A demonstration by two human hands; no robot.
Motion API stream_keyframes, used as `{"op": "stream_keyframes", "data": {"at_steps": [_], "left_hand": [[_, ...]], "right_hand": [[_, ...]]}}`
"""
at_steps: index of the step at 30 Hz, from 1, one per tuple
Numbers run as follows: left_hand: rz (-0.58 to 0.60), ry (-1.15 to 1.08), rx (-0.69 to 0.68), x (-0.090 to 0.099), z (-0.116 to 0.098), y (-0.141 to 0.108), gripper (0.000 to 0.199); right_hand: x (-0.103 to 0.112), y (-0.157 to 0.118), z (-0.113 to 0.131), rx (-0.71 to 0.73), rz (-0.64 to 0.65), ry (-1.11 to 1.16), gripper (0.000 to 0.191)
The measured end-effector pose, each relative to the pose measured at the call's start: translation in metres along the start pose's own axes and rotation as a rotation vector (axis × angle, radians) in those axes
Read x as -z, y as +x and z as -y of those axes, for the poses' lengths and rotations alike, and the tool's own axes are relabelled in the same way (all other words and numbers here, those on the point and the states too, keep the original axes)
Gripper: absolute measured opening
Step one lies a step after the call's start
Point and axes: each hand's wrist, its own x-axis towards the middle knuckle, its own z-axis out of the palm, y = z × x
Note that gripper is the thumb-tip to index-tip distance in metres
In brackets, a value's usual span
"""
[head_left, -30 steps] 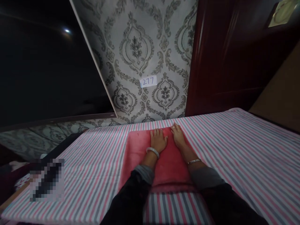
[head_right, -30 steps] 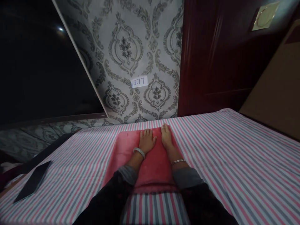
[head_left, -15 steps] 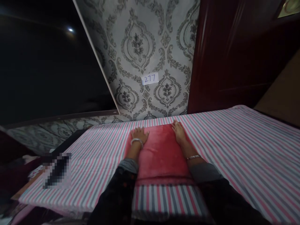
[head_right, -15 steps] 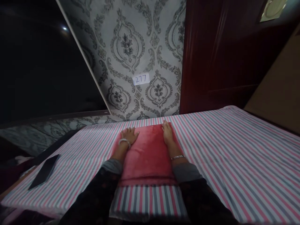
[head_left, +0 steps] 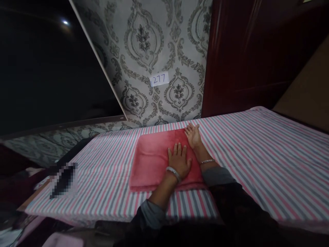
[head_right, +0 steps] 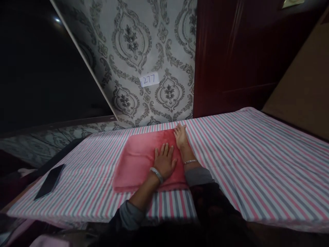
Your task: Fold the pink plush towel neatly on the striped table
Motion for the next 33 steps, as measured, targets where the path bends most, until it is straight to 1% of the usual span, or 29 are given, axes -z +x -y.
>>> {"op": "stream_keyframes", "data": {"at_steps": [2,4,6,8,10,13,16,19,21,23,24,26,27,28,30,31,33], "left_hand": [[-0.003,-0.002,0.007,0.000,0.004,-0.004,0.062],[-0.024,0.013,0.019,0.005,0.013,-0.010,0.062],[-0.033,0.036,0.044,0.011,0.026,-0.019,0.063],[-0.020,0.066,0.087,0.016,0.043,-0.034,0.064],[-0.019,0.114,0.158,0.020,0.063,-0.052,0.064],[-0.049,0.208,0.290,0.024,0.092,-0.079,0.062],[-0.046,0.255,0.399,0.028,0.114,-0.099,0.061],[0.005,0.221,0.477,0.038,0.130,-0.107,0.059],[0.008,0.211,0.472,0.050,0.134,-0.102,0.058],[-0.027,0.202,0.410,0.062,0.128,-0.088,0.057],[-0.042,0.186,0.358,0.067,0.120,-0.079,0.056],[-0.040,0.120,0.237,0.071,0.098,-0.060,0.056],[-0.027,0.082,0.173,0.069,0.084,-0.051,0.057],[-0.018,0.048,0.124,0.065,0.070,-0.042,0.058],[-0.001,-0.003,0.059,0.052,0.045,-0.030,0.062],[0.002,-0.015,0.043,0.043,0.035,-0.026,0.064],[-0.012,-0.011,0.029,0.025,0.023,-0.024,0.067]], "right_hand": [[-0.001,-0.001,0.000,0.003,-0.006,-0.007,0.077],[-0.003,-0.003,0.000,0.002,-0.021,0.000,0.075],[-0.004,-0.004,0.001,0.002,-0.033,0.013,0.073],[-0.004,-0.004,0.000,0.009,-0.031,0.016,0.072],[-0.003,-0.004,0.000,0.018,-0.019,0.007,0.072],[-0.002,-0.003,-0.002,0.030,-0.003,-0.011,0.074],[-0.004,-0.004,0.001,0.027,0.003,-0.030,0.075],[-0.010,-0.006,0.011,-0.035,-0.008,-0.066,0.073],[-0.014,-0.009,0.020,-0.068,-0.024,-0.085,0.071],[-0.016,-0.016,0.029,-0.071,-0.039,-0.095,0.069],[-0.016,-0.022,0.032,-0.070,-0.043,-0.100,0.068],[-0.014,-0.039,0.037,-0.055,-0.032,-0.105,0.065],[-0.011,-0.049,0.038,-0.046,-0.015,-0.108,0.063],[-0.008,-0.061,0.037,-0.037,0.006,-0.113,0.061],[0.000,-0.082,0.033,-0.030,0.025,-0.113,0.056],[0.005,-0.092,0.031,-0.029,0.018,-0.102,0.054],[0.015,-0.105,0.025,-0.017,-0.002,-0.055,0.051]]}}
